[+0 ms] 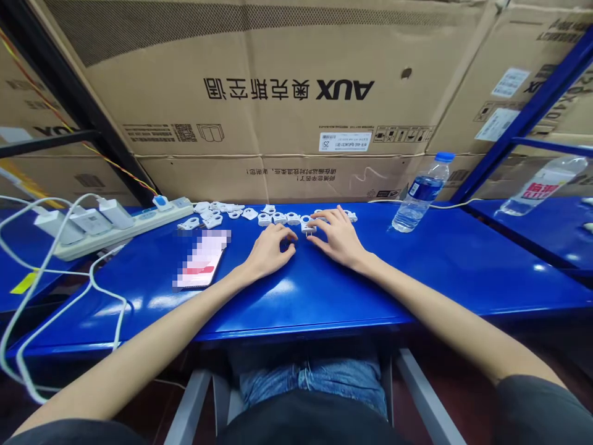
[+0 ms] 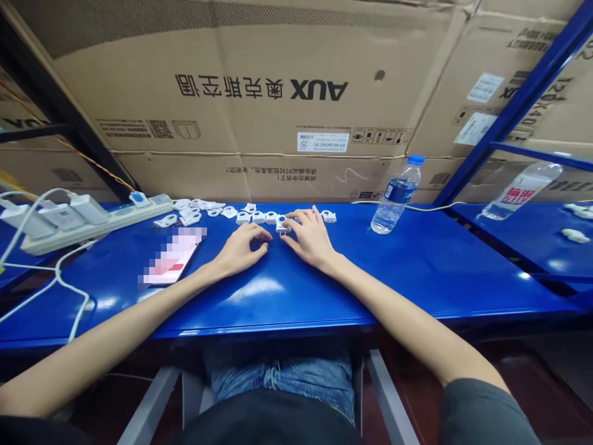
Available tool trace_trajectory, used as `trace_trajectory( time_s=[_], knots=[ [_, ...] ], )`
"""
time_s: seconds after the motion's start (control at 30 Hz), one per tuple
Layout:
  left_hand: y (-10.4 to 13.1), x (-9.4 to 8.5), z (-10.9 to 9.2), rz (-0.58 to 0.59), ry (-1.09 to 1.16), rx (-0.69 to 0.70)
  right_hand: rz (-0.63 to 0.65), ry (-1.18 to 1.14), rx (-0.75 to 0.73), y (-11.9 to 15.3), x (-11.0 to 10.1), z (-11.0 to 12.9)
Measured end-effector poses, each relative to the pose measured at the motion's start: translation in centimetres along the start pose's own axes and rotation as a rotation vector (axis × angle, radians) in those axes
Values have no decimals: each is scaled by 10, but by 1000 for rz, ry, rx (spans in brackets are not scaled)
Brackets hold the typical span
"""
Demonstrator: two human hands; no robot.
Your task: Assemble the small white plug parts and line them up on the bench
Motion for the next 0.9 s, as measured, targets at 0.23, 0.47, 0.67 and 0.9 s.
trace_trajectory(
  time_s=[0.23, 0.47, 0.67, 0.9],
  knots=[
    [1, 1, -6, 61, -22, 42, -2, 5, 26, 0, 0, -2],
    [0, -4, -9, -60, 123, 18, -23, -5, -12, 1, 2, 0],
    [-4, -7, -6, -151, 392, -119, -37, -29, -46, 1, 2, 4],
    [-8, -4, -1, -148, 661, -146, -52, -62, -85, 0, 2, 6]
  ],
)
Point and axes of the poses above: each hand's wrist, its own y-axis away from the middle knuckle, its own x-axis out of the palm, z = x × y, the point moved 2 cm from there along -y, towards the middle knuckle, and after that the axes turned 13 degrees about y, right-handed, at the moved point
